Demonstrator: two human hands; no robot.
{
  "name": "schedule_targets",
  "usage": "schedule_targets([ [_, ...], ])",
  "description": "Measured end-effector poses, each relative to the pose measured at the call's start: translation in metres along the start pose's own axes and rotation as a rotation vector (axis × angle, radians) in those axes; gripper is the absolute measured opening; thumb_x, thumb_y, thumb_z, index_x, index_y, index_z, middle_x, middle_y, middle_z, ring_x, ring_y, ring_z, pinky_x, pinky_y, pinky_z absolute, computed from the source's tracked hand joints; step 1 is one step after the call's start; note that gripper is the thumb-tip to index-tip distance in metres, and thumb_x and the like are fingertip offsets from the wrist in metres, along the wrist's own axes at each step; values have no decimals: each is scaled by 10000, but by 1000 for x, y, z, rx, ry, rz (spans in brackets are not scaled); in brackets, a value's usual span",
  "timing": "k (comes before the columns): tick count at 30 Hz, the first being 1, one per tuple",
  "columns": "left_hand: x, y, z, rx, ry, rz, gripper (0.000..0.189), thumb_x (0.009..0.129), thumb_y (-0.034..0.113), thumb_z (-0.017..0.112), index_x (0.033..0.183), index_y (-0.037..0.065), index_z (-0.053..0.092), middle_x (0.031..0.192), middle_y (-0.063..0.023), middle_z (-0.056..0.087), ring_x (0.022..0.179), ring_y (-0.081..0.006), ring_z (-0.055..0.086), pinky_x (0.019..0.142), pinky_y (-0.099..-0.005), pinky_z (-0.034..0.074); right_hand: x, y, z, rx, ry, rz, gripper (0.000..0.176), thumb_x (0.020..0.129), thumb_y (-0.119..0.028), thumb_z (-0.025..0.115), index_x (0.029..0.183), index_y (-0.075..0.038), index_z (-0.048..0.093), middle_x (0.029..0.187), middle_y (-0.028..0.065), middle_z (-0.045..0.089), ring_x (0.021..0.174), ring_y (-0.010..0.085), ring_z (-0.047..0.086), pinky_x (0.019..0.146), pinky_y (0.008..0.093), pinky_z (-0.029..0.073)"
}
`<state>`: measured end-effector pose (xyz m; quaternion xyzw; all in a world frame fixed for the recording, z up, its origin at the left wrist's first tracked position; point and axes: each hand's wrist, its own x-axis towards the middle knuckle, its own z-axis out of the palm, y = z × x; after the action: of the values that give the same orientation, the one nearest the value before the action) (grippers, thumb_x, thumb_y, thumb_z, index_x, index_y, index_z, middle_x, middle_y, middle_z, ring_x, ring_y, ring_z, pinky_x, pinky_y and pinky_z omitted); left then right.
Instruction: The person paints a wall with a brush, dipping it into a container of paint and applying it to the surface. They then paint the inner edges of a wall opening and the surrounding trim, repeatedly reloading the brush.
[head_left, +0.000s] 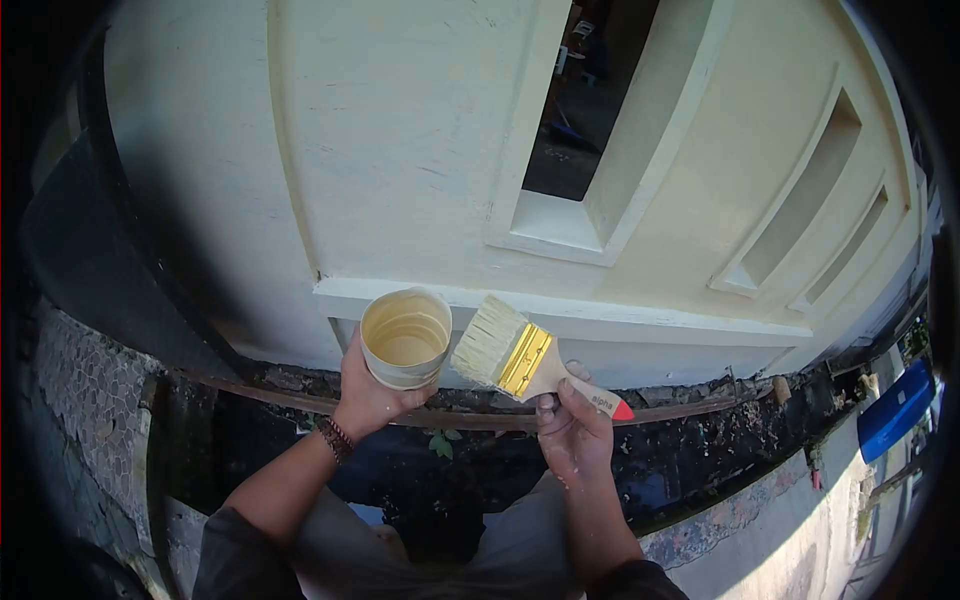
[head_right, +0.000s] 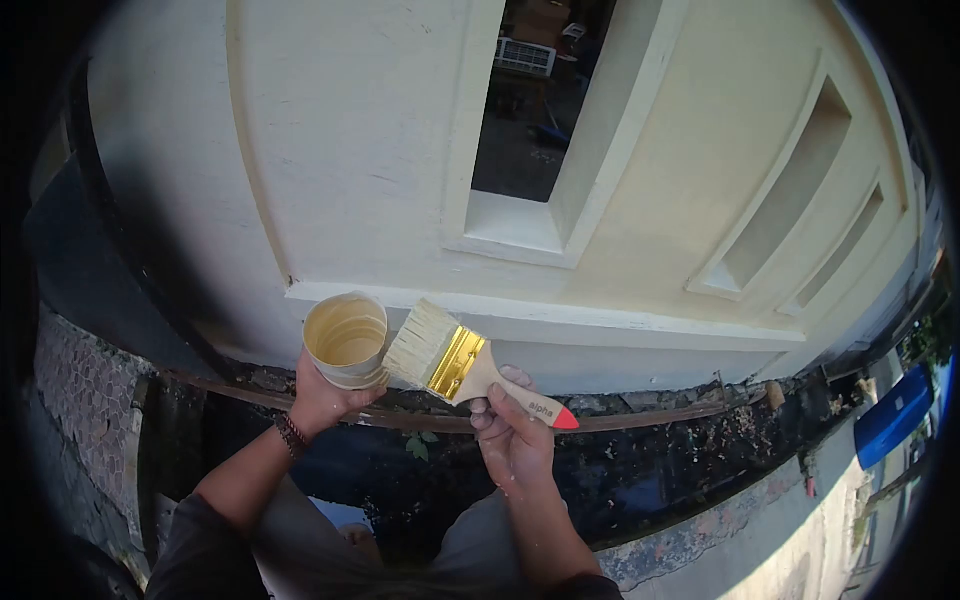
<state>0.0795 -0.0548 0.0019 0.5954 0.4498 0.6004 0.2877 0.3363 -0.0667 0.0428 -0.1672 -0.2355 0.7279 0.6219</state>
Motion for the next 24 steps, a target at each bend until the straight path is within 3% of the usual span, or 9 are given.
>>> schedule_targets([
  [3, -2, 2, -8, 163, 1, 4, 903, 576, 148, 928, 1317, 30, 425, 1210, -102, 604, 1145, -209, 597, 999, -358, 481, 17, -18, 52, -284, -101, -65, 307, 916, 0, 635, 1202, 11, 525, 883, 139, 653, 705, 196, 669, 579, 290, 563],
  [4, -4, -1, -10, 168, 28, -44, 903, 576, 148, 928, 1317, 30, 425, 1210, -102, 604, 1145, -209, 597, 999, -358, 481, 27, -26, 66, -408, -236, -134, 305, 911, -9, 648, 1194, 22, 538, 868, 140, 654, 684, 192, 665, 570, 292, 559],
  [7, -2, -3, -18, 187, 82, 67, 928, 592, 208, 941, 1349, 21, 436, 1256, -100, 595, 1167, -207, 589, 1029, -352, 459, 59, -41, 107, -609, -544, -267, 302, 893, -35, 688, 1158, 57, 576, 850, 142, 651, 649, 182, 651, 542, 288, 542],
  [10, 1, -2, -25, 245, 65, 40, 924, 587, 199, 927, 1356, 43, 439, 1232, -97, 601, 1155, -193, 591, 1021, -345, 461, 73, -33, 131, -747, -573, -394, 323, 886, -89, 722, 1142, 56, 592, 883, 139, 645, 636, 187, 636, 529, 294, 531],
  [17, 0, 6, -34, 227, 92, 16, 888, 581, 187, 926, 1322, 38, 460, 1218, -106, 607, 1151, -195, 592, 1021, -348, 462, 89, -13, 114, -821, -714, -407, 275, 855, -58, 752, 1077, 47, 630, 941, 142, 648, 687, 175, 656, 553, 281, 556],
  [24, 2, 0, -37, 248, 93, 12, 896, 573, 183, 933, 1319, 26, 463, 1212, -107, 608, 1148, -201, 594, 1025, -356, 462, 89, -5, 113, -918, -681, -264, 246, 829, -51, 781, 1032, 19, 661, 879, 99, 670, 703, 134, 646, 566, 240, 538],
])
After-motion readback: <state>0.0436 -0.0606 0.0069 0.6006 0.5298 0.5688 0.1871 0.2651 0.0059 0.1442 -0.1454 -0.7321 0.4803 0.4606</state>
